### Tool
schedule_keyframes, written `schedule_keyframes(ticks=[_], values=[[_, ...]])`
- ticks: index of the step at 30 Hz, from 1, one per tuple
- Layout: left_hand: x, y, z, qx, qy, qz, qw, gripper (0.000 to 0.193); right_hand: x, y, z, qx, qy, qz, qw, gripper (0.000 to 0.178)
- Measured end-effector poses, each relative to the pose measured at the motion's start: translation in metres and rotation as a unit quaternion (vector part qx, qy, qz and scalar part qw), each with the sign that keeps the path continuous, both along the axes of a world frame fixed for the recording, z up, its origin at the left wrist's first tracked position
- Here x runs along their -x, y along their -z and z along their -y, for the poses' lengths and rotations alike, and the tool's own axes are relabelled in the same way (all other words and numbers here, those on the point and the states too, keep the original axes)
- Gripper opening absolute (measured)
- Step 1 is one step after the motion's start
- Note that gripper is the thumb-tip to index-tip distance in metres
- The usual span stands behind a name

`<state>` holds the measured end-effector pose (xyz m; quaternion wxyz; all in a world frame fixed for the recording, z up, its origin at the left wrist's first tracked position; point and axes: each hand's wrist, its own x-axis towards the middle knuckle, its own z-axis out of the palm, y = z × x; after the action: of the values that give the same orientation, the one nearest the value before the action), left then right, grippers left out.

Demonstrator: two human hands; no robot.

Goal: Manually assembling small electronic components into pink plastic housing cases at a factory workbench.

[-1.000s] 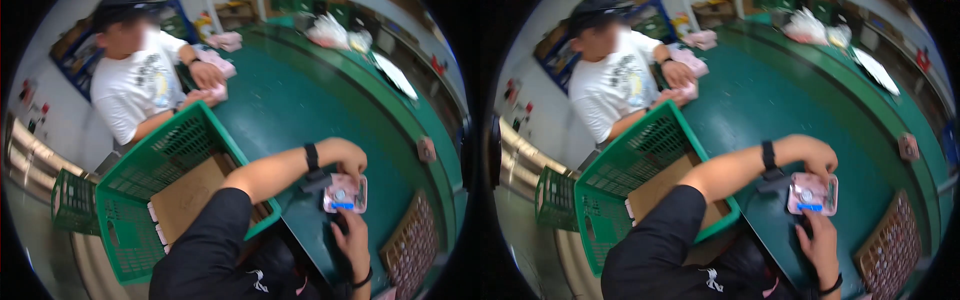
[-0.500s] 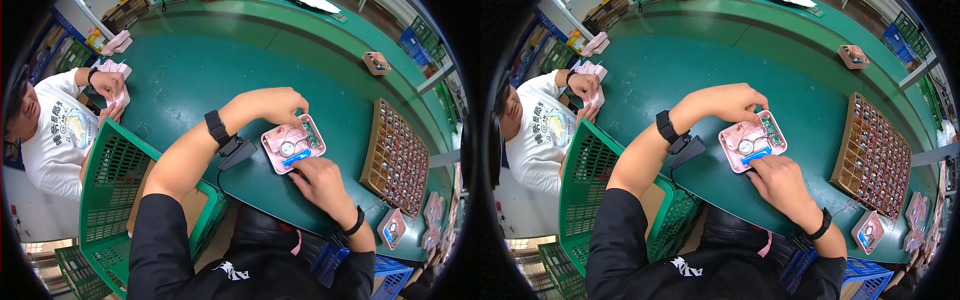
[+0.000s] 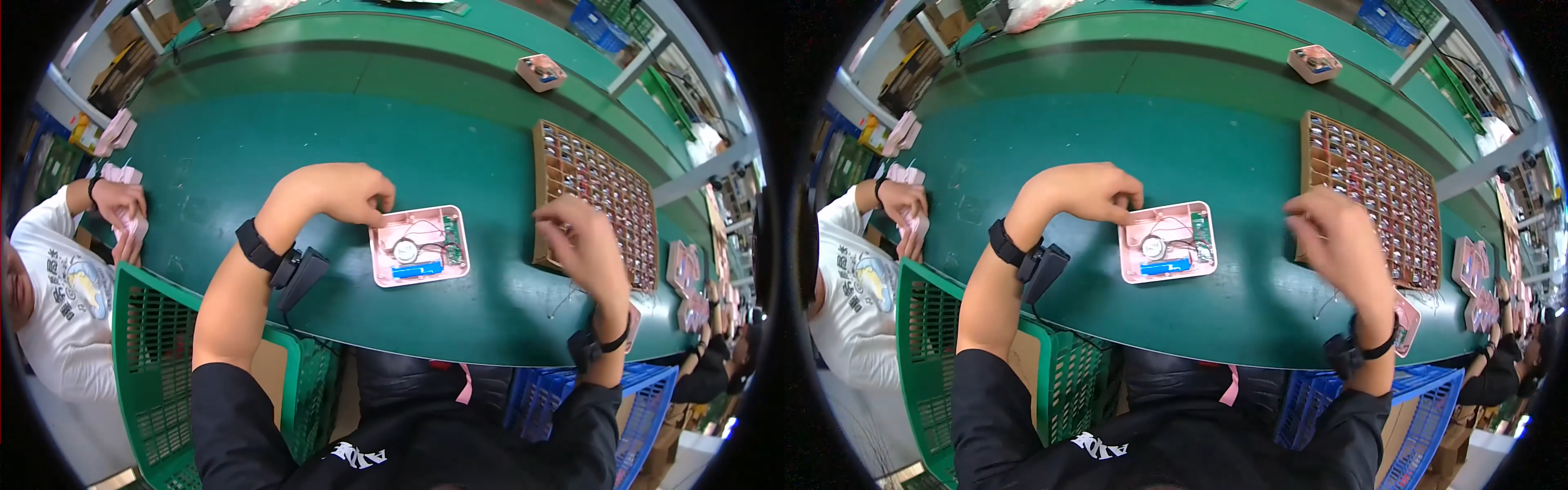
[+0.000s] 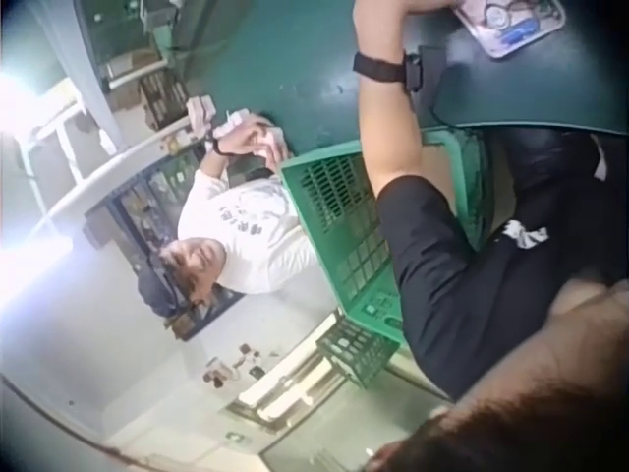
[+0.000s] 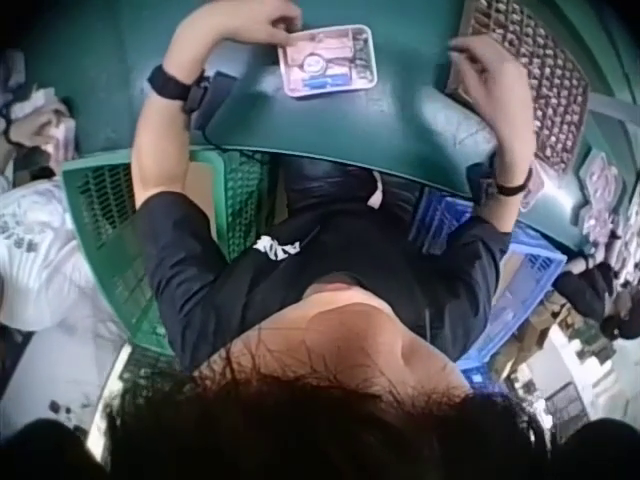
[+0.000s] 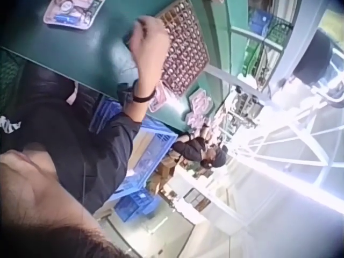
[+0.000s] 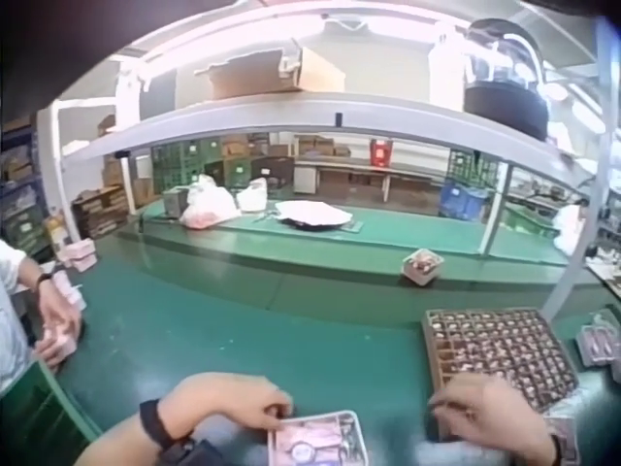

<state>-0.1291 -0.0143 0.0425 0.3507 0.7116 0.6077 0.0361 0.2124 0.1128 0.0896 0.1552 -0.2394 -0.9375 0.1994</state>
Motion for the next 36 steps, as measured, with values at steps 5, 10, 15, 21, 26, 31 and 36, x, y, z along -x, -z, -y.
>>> schedule_keyframes(ticks=[5,10,15,21,26,31,36], values=[[-0.017,0.003,-0.006,0.057,-0.019,0.029,0.998,0.022,-0.069,0.013,-0.049,-0.025,0.104,0.146,0.983,0.017],[-0.027,0.009,-0.005,0.016,-0.016,0.057,0.998,0.022,-0.079,0.037,-0.05,0.017,0.108,0.18,0.978,0.018],[-0.036,0.01,-0.004,0.006,-0.001,0.077,0.997,0.021,-0.082,0.035,-0.062,0.022,0.115,0.225,0.967,0.017],[-0.052,0.011,-0.002,0.005,-0.015,0.085,0.996,0.022,-0.102,0.043,-0.087,0.114,0.108,0.105,0.982,0.017],[-0.057,0.009,0.003,-0.027,-0.024,0.097,0.995,0.022,-0.094,0.032,-0.085,0.361,0.075,-0.069,0.927,0.019],[-0.051,-0.006,0.006,-0.157,-0.011,0.131,0.979,0.022,-0.044,-0.001,-0.017,0.462,0.031,-0.21,0.861,0.024],[-0.065,-0.013,0.011,-0.324,0.009,0.273,0.906,0.022,0.01,0.011,0.035,0.537,-0.025,-0.233,0.81,0.027]])
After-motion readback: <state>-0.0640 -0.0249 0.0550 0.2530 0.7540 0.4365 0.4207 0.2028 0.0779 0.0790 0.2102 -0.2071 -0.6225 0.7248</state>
